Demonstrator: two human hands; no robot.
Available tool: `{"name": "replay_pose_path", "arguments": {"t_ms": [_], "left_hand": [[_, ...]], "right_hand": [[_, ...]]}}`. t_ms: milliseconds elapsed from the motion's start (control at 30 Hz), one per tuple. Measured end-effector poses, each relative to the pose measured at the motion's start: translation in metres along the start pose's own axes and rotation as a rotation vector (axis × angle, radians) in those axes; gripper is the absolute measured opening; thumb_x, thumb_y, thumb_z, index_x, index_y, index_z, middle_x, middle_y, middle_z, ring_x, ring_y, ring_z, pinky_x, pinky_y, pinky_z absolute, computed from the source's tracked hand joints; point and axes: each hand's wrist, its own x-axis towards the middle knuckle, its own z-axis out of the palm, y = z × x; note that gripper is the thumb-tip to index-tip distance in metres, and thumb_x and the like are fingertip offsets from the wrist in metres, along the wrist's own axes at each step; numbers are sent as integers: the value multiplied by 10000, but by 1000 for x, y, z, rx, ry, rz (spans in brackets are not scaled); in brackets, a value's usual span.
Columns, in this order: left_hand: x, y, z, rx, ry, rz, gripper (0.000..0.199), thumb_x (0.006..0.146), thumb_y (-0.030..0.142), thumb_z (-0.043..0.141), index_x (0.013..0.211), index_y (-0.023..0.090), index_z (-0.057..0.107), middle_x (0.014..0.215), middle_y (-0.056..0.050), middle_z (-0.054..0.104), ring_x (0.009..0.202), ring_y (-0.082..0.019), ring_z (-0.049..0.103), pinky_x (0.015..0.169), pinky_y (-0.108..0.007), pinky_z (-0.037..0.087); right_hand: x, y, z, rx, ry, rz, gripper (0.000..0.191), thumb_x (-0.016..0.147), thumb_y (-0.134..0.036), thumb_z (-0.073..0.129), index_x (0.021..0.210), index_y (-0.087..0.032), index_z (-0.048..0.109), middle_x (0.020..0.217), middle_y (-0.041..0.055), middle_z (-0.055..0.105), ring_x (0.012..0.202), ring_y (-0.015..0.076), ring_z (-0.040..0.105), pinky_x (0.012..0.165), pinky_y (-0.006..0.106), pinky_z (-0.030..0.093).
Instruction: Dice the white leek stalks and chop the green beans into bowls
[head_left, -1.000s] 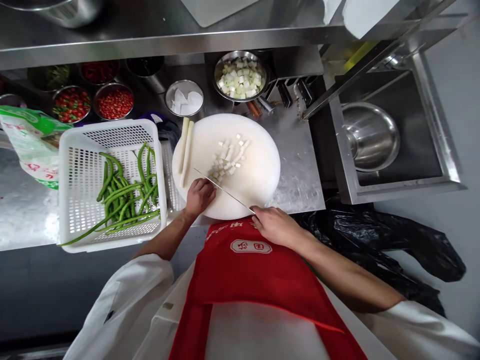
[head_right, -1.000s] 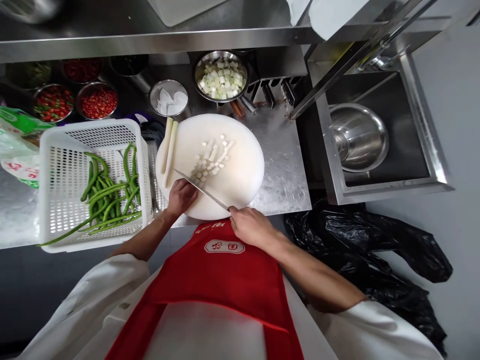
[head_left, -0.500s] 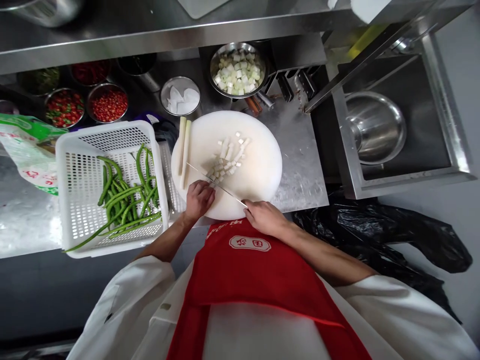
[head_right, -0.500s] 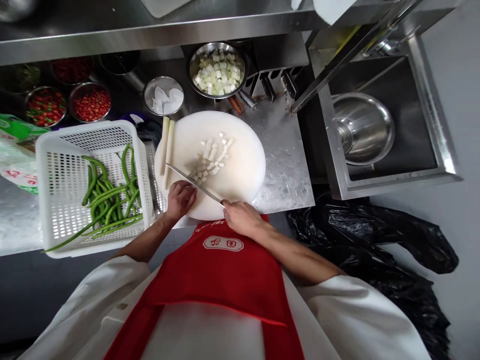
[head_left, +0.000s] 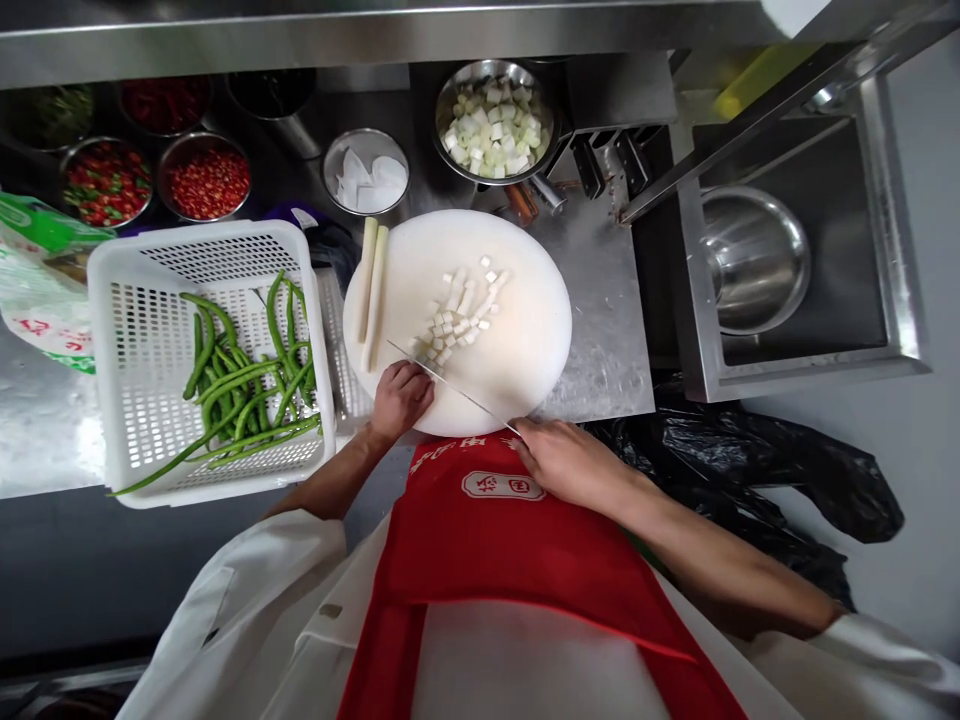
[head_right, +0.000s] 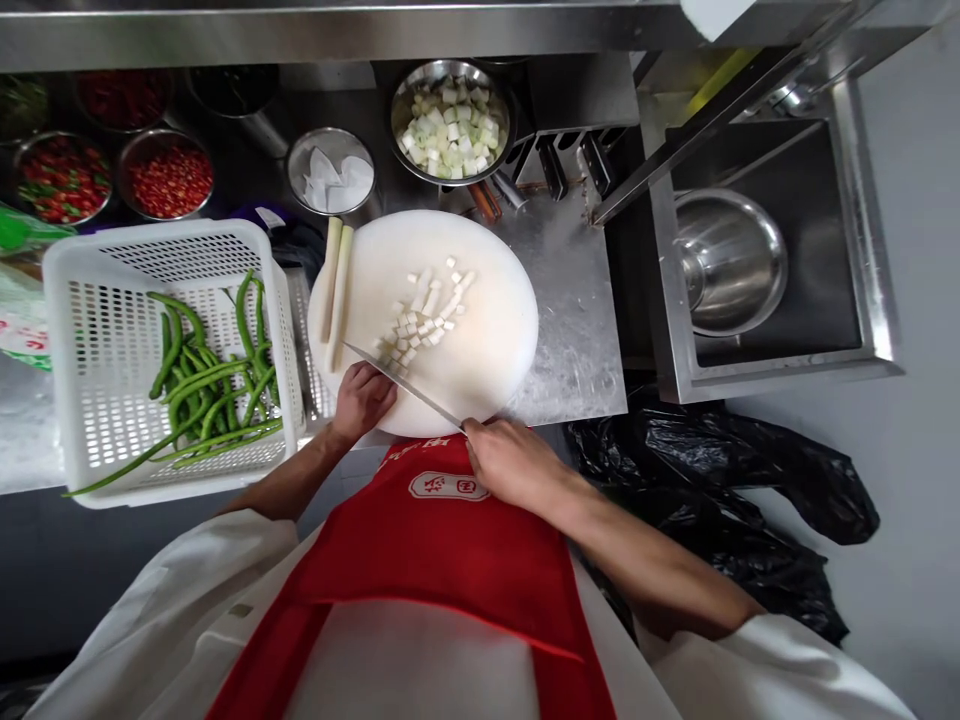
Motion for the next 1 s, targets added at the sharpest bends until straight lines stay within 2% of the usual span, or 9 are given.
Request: {"name": "replay_pose_path", "arguments": {"t_ms": [100, 233, 333, 467, 700, 867, 1000], "left_hand": [[0, -1, 1, 13, -9, 17, 93, 910, 224, 620, 867, 212, 701, 931, -76, 703, 994, -243, 626, 931, -431, 526], [-1, 0, -3, 13, 39, 69, 85, 915, 207, 617, 925, 205, 701, 981, -84, 707, 1006, -237, 615, 900, -409, 540], [-5, 2, -10, -12, 82, 76, 94, 919, 182, 607, 960, 204, 688, 998, -88, 698, 1031, -235, 609, 909, -416, 535], [-12, 4, -13, -14, 145, 55, 60, 901, 189, 642, 950, 203, 674, 983, -85, 686, 1020, -237, 597, 896, -424, 523], [-14, 4, 0, 21, 93, 2, 62, 910, 229, 627, 869, 225, 673, 942, -65, 684, 984, -227, 605, 874, -423, 525], [-15, 3, 3, -6, 67, -28, 61, 906, 238, 625, 879, 230, 680, 948, -65, 697, 1006, -232, 627, 916, -443, 539], [-16, 1, 6, -14, 51, -50, 85, 910, 250, 615, 868, 226, 684, 938, -72, 700, 1000, -234, 637, 910, -452, 537]], "right_hand": [[24, -1, 12, -1, 9, 12, 335, 1022, -278, 349, 1249, -174, 572, 1016, 133, 759, 914, 272, 728, 730, 321, 457], [46, 0, 27, 36, 70, -28, 381, 1029, -296, 342, 1335, -179, 535, 1138, 136, 744, 1004, 274, 717, 810, 332, 475], [38, 2, 28, 57, 106, -38, 386, 1031, -318, 348, 1346, -188, 531, 1179, 127, 734, 1048, 271, 704, 845, 329, 474], [13, 1, 22, 41, 107, -22, 394, 1038, -329, 334, 1365, -196, 510, 1153, 118, 741, 1007, 263, 711, 828, 327, 471], [-9, -6, 8, 11, -1, -9, 326, 1041, -317, 334, 1203, -194, 590, 1120, 128, 737, 964, 266, 713, 805, 330, 456], [-1, -9, -3, -9, -32, -5, 292, 1022, -270, 367, 1157, -184, 611, 1095, 145, 739, 958, 272, 712, 794, 330, 457], [27, -7, 14, -18, -22, 15, 339, 1032, -290, 345, 1249, -173, 579, 1090, 146, 746, 974, 267, 713, 794, 322, 469]]}}
